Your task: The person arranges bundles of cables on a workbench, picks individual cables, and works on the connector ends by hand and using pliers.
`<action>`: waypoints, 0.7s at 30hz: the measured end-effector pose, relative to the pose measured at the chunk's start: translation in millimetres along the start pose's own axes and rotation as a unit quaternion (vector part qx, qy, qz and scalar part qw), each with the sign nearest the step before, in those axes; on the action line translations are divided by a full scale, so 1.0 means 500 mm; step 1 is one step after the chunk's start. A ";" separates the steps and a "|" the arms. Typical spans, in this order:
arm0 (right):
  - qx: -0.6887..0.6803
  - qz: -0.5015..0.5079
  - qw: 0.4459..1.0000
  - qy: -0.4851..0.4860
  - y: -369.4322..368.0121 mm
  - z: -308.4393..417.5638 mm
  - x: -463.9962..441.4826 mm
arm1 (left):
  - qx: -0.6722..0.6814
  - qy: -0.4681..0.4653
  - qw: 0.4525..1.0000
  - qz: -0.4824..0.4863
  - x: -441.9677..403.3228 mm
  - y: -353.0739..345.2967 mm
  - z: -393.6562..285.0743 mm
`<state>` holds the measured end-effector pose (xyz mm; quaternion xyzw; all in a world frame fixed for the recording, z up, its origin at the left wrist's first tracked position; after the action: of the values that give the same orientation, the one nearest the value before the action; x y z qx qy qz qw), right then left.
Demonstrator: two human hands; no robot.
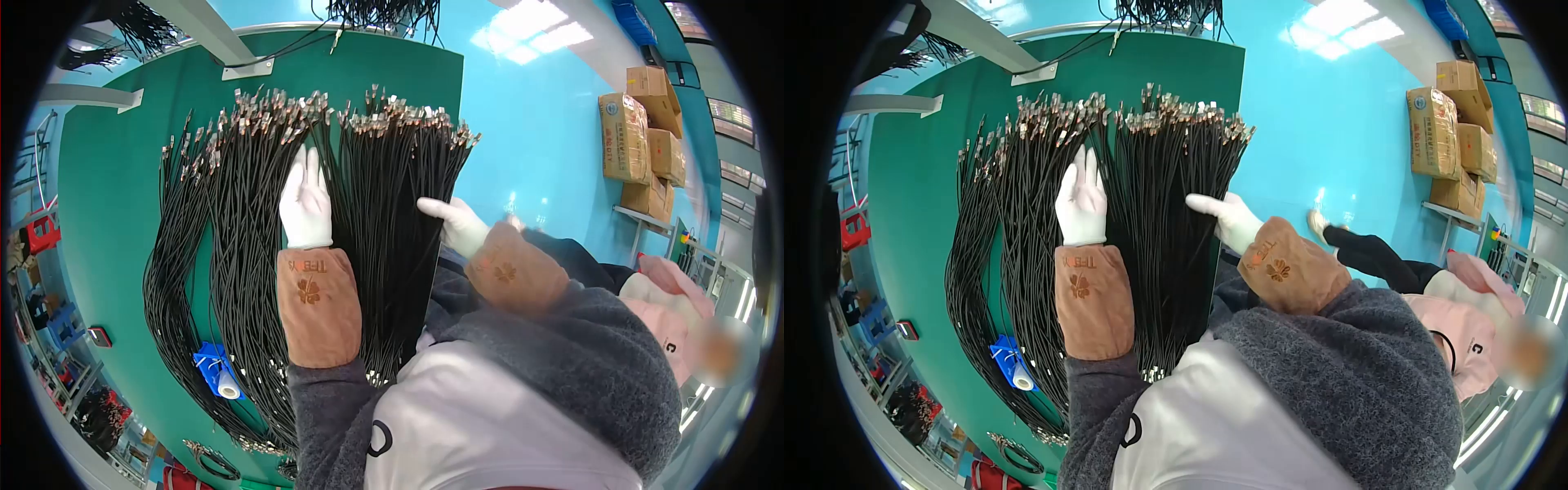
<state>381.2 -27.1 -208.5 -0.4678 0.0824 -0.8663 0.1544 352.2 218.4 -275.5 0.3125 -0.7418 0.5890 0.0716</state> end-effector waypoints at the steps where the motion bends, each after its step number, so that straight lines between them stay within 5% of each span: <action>1: -0.056 0.031 0.998 0.011 -0.001 0.004 -0.007 | 0.042 -0.026 0.999 0.017 -0.010 -0.011 -0.007; 7: 0.233 -0.070 0.970 -0.016 -0.005 0.030 -0.029 | -0.276 -0.070 0.957 -0.046 0.011 0.000 -0.009; 11: 0.094 -0.076 0.988 0.099 0.003 0.001 -0.060 | -0.649 -0.017 0.758 -0.066 0.064 -0.040 0.020; 16: -0.001 0.066 0.985 0.158 -0.070 0.025 -0.063 | -0.712 -0.117 0.691 0.043 0.085 -0.072 0.028; 19: 0.080 0.103 0.974 0.187 -0.085 0.037 -0.095 | -0.682 -0.046 0.726 0.082 0.137 -0.148 0.038; 21: 0.348 -0.028 0.937 0.009 -0.066 0.054 -0.124 | -0.876 -0.166 0.451 -0.026 0.119 -0.088 0.086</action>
<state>429.7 25.4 -232.8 -0.3788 -0.2358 -0.8491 0.2827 340.2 151.6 -223.6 0.1959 -0.8546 -0.4381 0.1982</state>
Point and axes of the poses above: each hand's wrist, its own x-axis away from the middle knuckle, its own y-axis out of the back of the hand, z = x × y, the point moved 3 cm from there along -x, towards the middle knuckle, and after that the axes turned 4 degrees about -y, right-handed, at the moved point
